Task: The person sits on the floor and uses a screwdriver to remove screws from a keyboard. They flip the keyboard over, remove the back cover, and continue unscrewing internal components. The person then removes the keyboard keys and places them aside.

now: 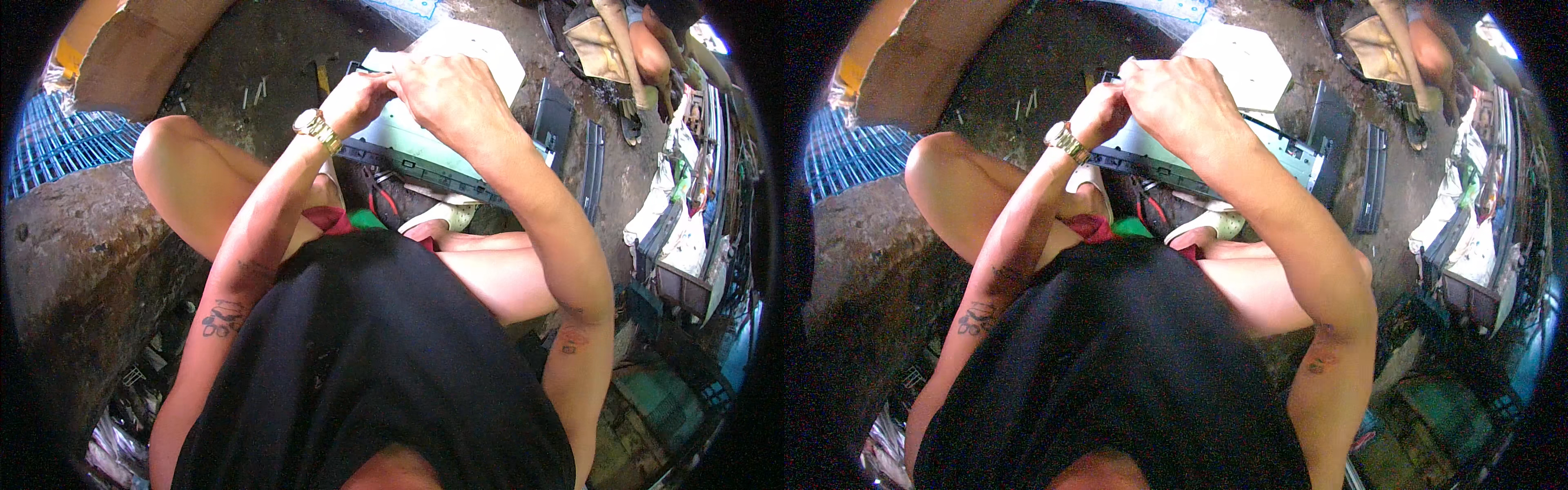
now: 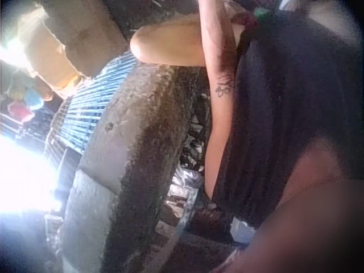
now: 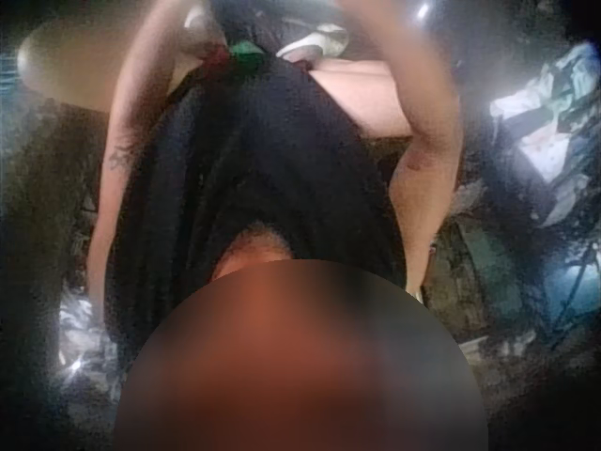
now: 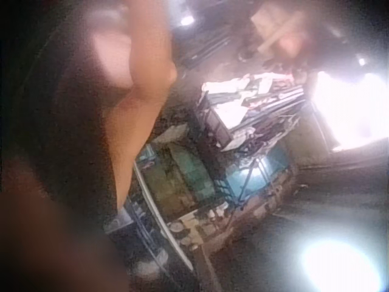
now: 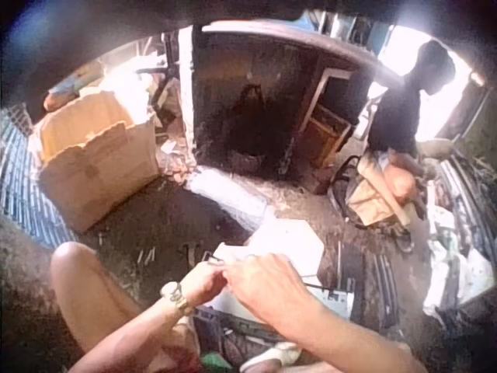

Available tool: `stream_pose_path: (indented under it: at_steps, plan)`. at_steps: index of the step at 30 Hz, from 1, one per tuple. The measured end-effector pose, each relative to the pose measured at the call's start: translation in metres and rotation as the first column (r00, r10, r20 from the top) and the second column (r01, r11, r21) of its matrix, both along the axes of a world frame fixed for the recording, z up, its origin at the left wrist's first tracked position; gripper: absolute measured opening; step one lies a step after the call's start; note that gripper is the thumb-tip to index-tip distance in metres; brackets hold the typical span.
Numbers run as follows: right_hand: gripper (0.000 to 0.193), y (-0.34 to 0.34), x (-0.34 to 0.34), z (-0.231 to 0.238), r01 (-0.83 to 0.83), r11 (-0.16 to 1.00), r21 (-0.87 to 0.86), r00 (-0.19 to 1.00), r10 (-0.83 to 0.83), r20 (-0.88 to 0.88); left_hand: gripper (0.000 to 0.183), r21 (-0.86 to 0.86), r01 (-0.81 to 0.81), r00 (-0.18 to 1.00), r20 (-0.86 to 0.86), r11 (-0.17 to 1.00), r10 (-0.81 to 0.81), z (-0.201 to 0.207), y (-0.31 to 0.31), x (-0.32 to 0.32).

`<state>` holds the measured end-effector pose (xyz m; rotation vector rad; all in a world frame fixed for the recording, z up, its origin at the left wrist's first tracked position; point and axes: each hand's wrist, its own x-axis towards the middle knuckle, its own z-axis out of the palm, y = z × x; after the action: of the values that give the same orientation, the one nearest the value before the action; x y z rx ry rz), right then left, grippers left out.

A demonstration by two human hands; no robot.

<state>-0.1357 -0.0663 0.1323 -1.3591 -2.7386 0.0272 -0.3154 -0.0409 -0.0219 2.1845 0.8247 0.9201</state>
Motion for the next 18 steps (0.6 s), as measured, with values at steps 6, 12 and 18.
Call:
stream_pose_path:
  at_steps: [6,12,18]
  plan:
    - [0.023,0.006,0.000,0.006,-0.058,0.998,-0.022,0.997,0.057,-0.048,0.010,-0.038,-0.076,0.993,-0.088,0.996,0.073,-0.001,-0.001,0.001]
    - [0.019,0.010,-0.002,0.022,-0.283,0.959,-0.011,0.959,0.283,0.007,0.018,-0.183,-0.227,0.957,-0.222,0.957,0.185,-0.017,-0.004,0.010]
    - [0.020,0.013,-0.001,0.022,-0.186,0.966,-0.181,0.948,0.225,0.224,0.019,-0.038,-0.209,0.972,-0.121,0.977,0.203,-0.035,0.002,0.009]
